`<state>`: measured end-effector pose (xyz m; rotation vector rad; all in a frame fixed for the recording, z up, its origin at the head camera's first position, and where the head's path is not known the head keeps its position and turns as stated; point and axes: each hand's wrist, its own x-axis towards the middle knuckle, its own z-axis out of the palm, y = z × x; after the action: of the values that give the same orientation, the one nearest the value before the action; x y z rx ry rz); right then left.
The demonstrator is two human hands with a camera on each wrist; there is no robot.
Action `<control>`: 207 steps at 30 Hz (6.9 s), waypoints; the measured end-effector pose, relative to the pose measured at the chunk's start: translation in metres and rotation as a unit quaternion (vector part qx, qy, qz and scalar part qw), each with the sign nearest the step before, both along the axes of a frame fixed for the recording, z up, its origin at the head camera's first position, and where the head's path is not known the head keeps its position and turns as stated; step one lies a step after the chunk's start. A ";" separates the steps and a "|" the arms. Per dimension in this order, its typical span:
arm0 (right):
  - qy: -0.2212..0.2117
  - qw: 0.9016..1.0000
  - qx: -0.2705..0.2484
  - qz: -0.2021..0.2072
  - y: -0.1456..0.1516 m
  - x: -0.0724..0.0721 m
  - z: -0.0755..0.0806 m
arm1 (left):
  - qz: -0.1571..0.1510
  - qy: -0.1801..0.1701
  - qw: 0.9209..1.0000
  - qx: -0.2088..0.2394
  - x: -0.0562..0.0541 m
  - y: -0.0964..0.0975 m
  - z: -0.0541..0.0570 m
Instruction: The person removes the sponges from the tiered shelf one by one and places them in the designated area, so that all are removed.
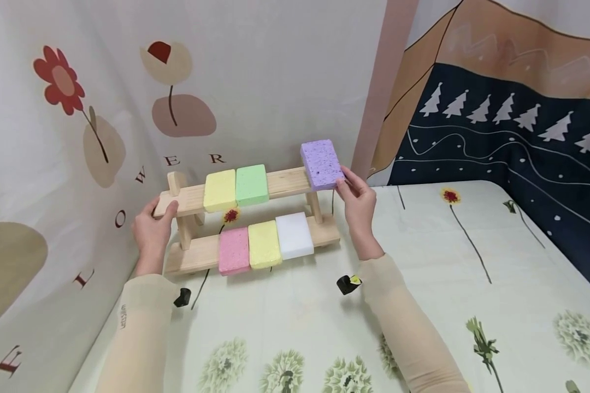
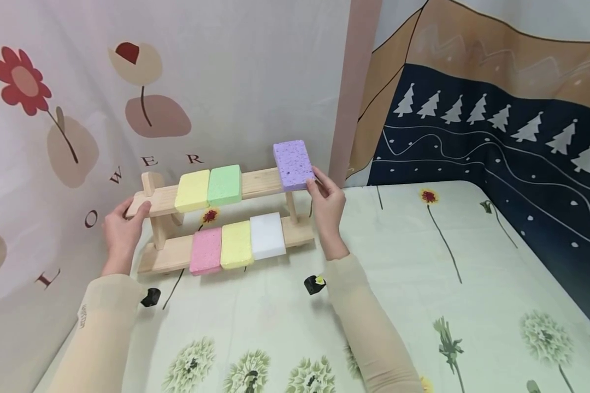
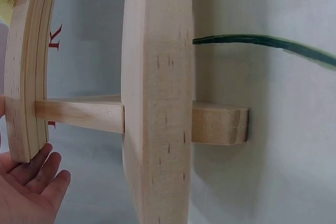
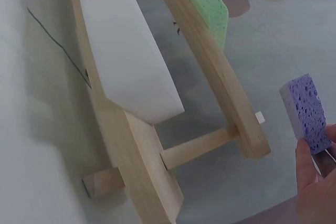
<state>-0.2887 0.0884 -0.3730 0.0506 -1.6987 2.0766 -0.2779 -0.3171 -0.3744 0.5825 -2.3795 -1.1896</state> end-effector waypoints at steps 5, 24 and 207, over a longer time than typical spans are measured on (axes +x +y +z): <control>-0.012 1.000 -0.008 -0.019 0.013 -0.001 -0.002 | 0.001 -0.004 1.000 0.001 -0.002 0.001 0.000; -0.064 0.995 -0.022 -0.068 0.048 -0.003 -0.019 | 0.003 0.003 1.000 -0.002 -0.001 0.000 -0.001; -0.115 0.985 0.125 0.023 0.028 0.005 -0.011 | -0.006 -0.001 1.000 0.005 0.001 0.000 -0.002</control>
<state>-0.2839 0.1162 -0.3842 -0.0756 -2.1082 1.9515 -0.2767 -0.3171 -0.3762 0.5745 -2.3834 -1.2062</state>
